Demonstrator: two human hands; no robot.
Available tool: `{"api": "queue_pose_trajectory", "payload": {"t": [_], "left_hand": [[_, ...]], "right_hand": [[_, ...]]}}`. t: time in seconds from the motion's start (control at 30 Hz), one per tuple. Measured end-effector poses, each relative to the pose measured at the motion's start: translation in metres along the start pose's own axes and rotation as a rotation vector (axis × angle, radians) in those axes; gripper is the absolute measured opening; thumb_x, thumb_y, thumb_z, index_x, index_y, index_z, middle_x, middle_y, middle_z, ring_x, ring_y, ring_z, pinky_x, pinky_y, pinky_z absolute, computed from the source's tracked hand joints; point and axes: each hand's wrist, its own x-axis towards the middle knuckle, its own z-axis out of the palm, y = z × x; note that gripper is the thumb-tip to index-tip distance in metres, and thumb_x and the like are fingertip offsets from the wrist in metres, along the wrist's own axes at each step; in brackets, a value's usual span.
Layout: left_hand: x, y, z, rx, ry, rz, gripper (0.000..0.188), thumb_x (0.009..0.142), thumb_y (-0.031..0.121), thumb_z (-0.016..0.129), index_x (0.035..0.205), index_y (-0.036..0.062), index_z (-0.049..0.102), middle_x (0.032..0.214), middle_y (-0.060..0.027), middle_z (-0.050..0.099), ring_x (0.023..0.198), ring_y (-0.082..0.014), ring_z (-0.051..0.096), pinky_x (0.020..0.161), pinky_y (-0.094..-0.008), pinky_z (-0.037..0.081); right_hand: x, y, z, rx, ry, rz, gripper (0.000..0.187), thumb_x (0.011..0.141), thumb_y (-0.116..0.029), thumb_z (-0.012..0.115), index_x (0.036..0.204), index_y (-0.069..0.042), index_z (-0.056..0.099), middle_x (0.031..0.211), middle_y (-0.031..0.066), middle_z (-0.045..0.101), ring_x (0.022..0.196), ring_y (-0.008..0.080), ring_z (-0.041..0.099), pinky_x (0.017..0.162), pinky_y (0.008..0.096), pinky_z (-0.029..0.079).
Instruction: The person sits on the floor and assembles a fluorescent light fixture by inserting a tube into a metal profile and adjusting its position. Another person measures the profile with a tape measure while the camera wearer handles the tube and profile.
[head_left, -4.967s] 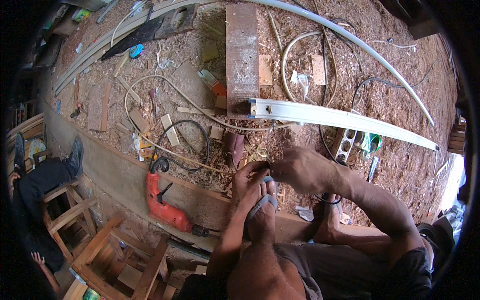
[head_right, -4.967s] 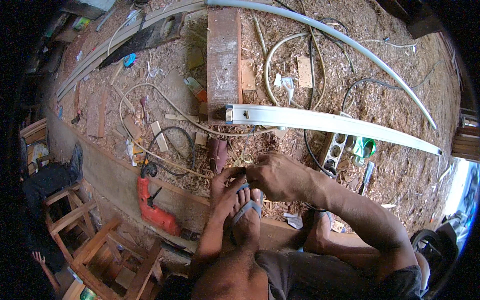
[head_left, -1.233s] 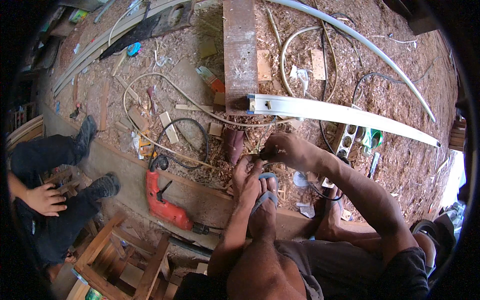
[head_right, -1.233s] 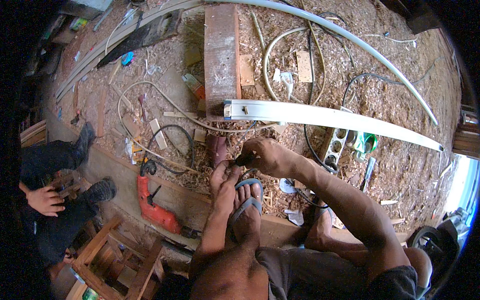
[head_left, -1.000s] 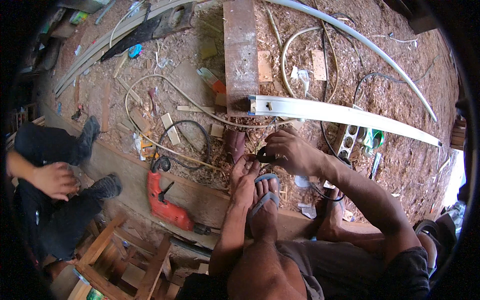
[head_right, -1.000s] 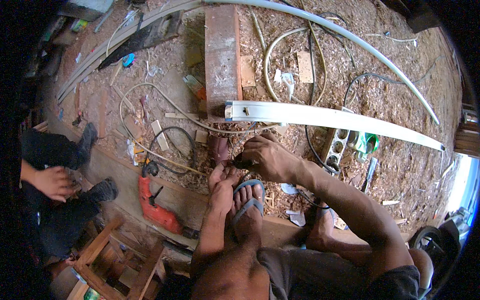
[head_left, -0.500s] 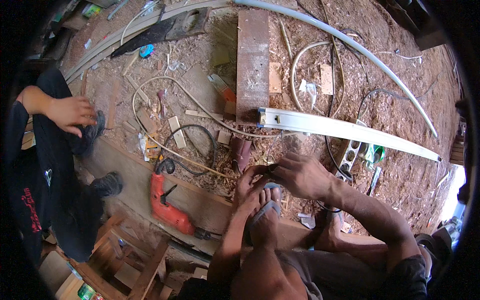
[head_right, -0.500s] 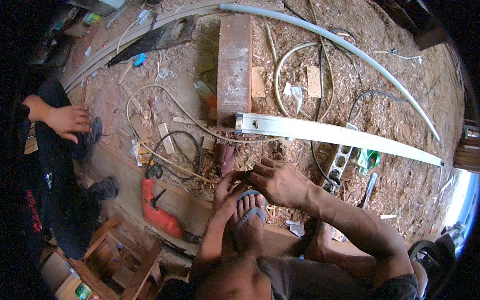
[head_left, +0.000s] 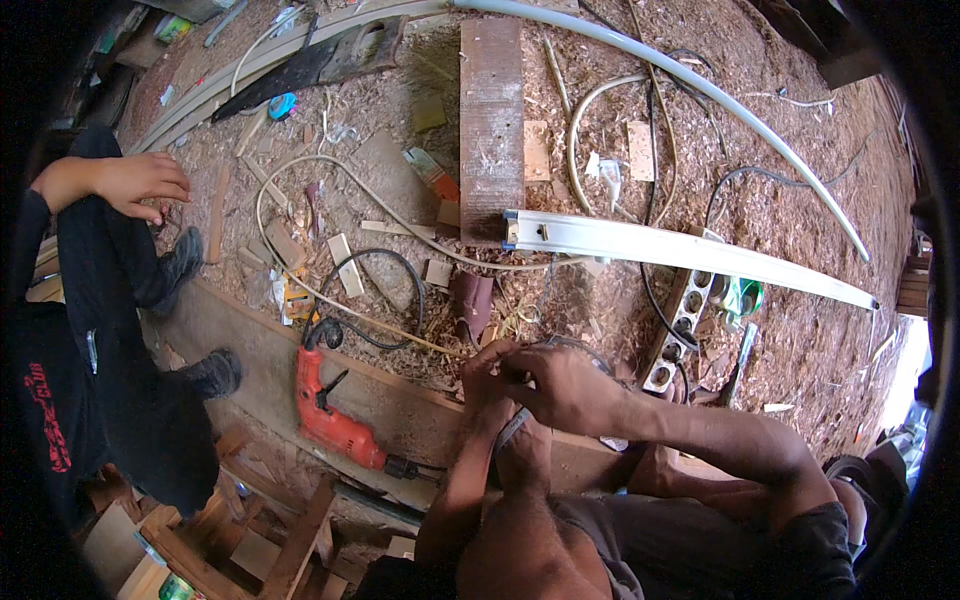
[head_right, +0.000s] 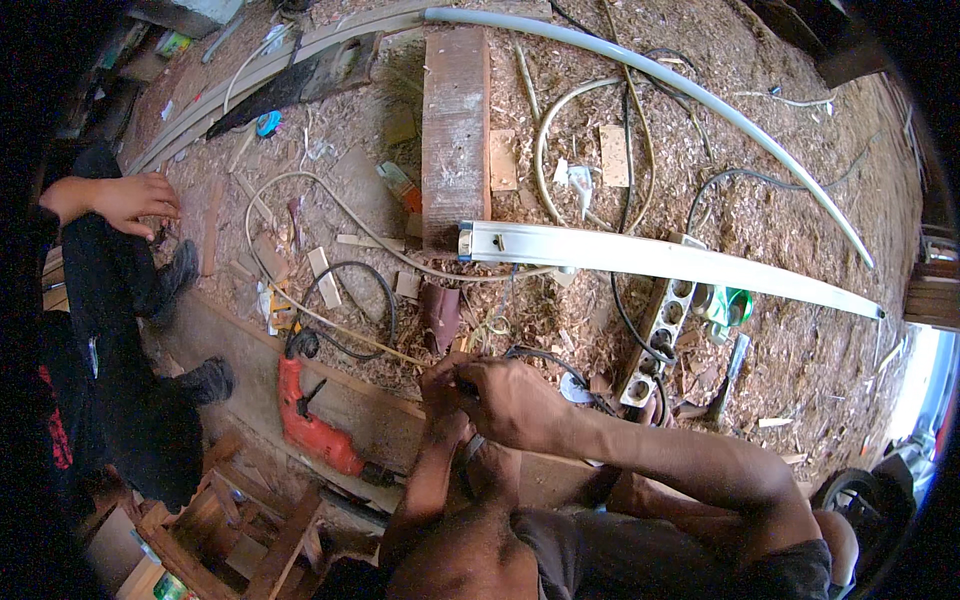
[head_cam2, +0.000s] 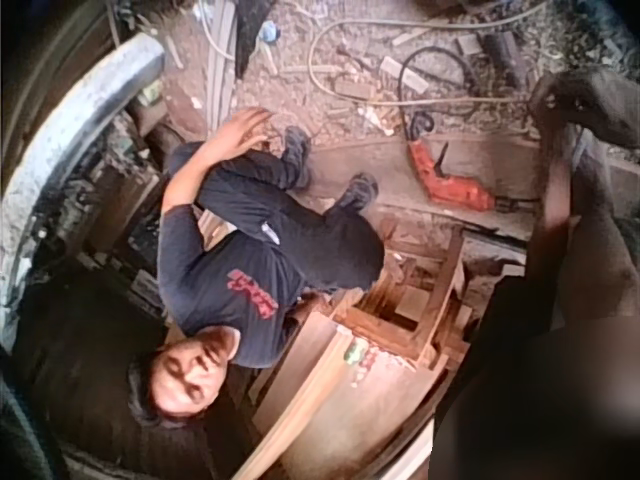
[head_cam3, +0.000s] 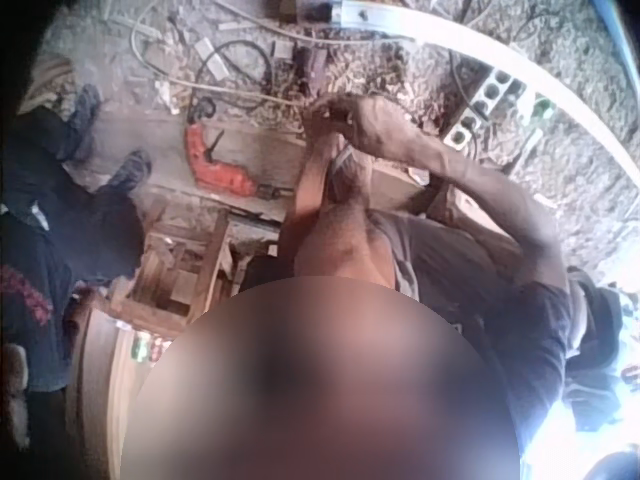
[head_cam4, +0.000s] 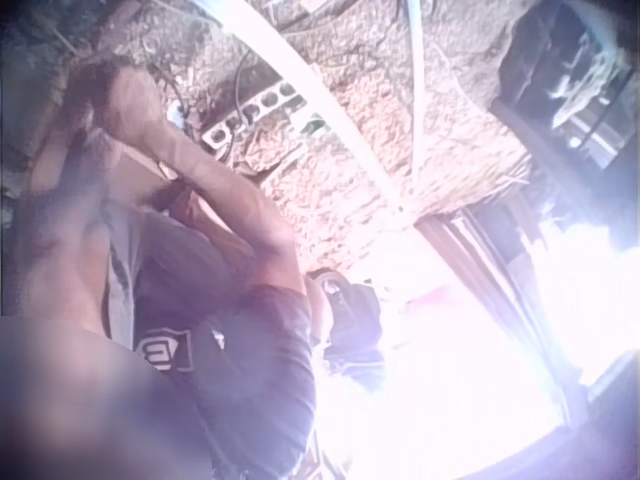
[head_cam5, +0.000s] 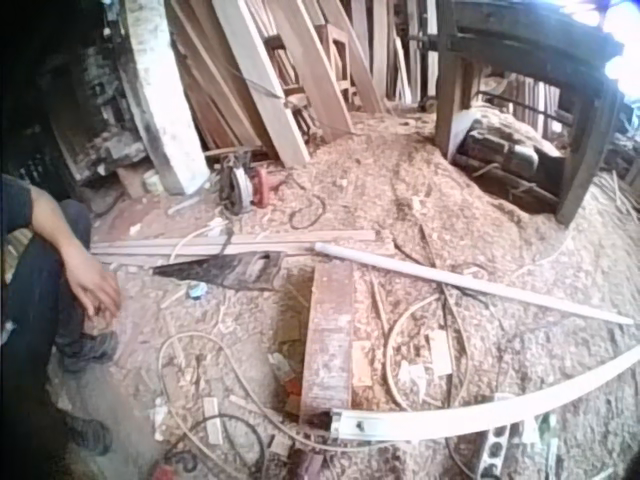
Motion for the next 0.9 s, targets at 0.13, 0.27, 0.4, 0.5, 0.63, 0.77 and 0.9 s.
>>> {"api": "queue_pose_trajectory", "payload": {"t": [0.13,0.27,0.4,0.5,0.63,0.77,0.9], "left_hand": [[-0.003,0.004,0.003,0.1,0.133,-0.23,0.008,0.085,0.007,0.072,0.091,0.0034,0.068,0.088,-0.0019,0.065,0.083,-0.0101,0.061,0.071,-0.026,0.052],[0.001,0.003,0.002,0.264,0.138,-0.096,0.004,0.086,0.005,0.069,0.085,0.0038,0.066,0.08,-0.0003,0.062,0.064,-0.0076,0.055,0.054,-0.0239,0.045],[0.002,-0.002,-0.002,0.132,0.087,-0.168,0.003,0.086,0.003,0.068,0.088,0.0018,0.066,0.08,-0.0002,0.063,0.065,-0.0086,0.054,0.058,-0.0259,0.046],[0.0,-0.012,-0.001,0.114,0.155,0.077,0.015,0.086,0.005,0.069,0.1,-0.0012,0.07,0.082,-0.002,0.066,0.073,-0.0076,0.056,0.064,-0.0237,0.045],[0.006,-0.026,-0.01,0.135,0.266,-0.058,0.018,0.087,0.01,0.069,0.1,-0.0018,0.07,0.085,-0.0047,0.068,0.081,-0.0126,0.06,0.073,-0.0287,0.048],[0.019,-0.041,-0.007,0.152,0.319,0.023,0.02,0.087,0.014,0.07,0.098,-0.0021,0.07,0.088,-0.0078,0.07,0.084,-0.0163,0.064,0.079,-0.0316,0.049],[0.01,-0.029,0.007,0.349,0.36,0.149,0.023,0.087,0.017,0.072,0.096,-0.0038,0.069,0.089,-0.0112,0.072,0.084,-0.0195,0.067,0.079,-0.0336,0.05]], "right_hand": [[0.025,0.001,-0.012,0.295,-0.049,0.105,0.02,0.085,-0.011,0.06,0.098,0.003,0.067,0.086,0.0243,0.068,0.08,0.0385,0.067,0.073,0.046,0.053],[0.046,0.016,-0.025,-0.093,-0.054,-0.009,0.019,0.083,-0.012,0.061,0.096,0.001,0.067,0.086,0.0242,0.066,0.079,0.038,0.067,0.071,0.0467,0.052],[0.052,0.029,-0.025,-0.296,-0.061,-0.225,0.024,0.084,-0.015,0.063,0.105,-0.006,0.069,0.095,0.0183,0.068,0.084,0.0344,0.067,0.079,0.0449,0.049],[0.051,0.034,-0.022,-0.551,-0.078,-0.278,0.027,0.089,-0.016,0.062,0.115,-0.01,0.069,0.107,0.0116,0.071,0.092,0.0283,0.067,0.088,0.0415,0.045],[0.056,0.038,-0.016,-0.576,-0.055,-0.301,0.029,0.09,-0.019,0.061,0.117,-0.012,0.068,0.108,0.0083,0.071,0.094,0.0263,0.067,0.091,0.0395,0.042],[0.059,0.046,-0.018,-0.603,-0.151,-0.193,0.027,0.091,-0.022,0.061,0.115,-0.012,0.069,0.1,0.0096,0.073,0.089,0.0264,0.069,0.09,0.0406,0.044],[0.063,0.05,-0.022,-0.439,-0.071,-0.106,0.023,0.093,-0.021,0.06,0.111,-0.009,0.07,0.083,0.0146,0.072,0.076,0.0313,0.069,0.077,0.0438,0.051]]}}
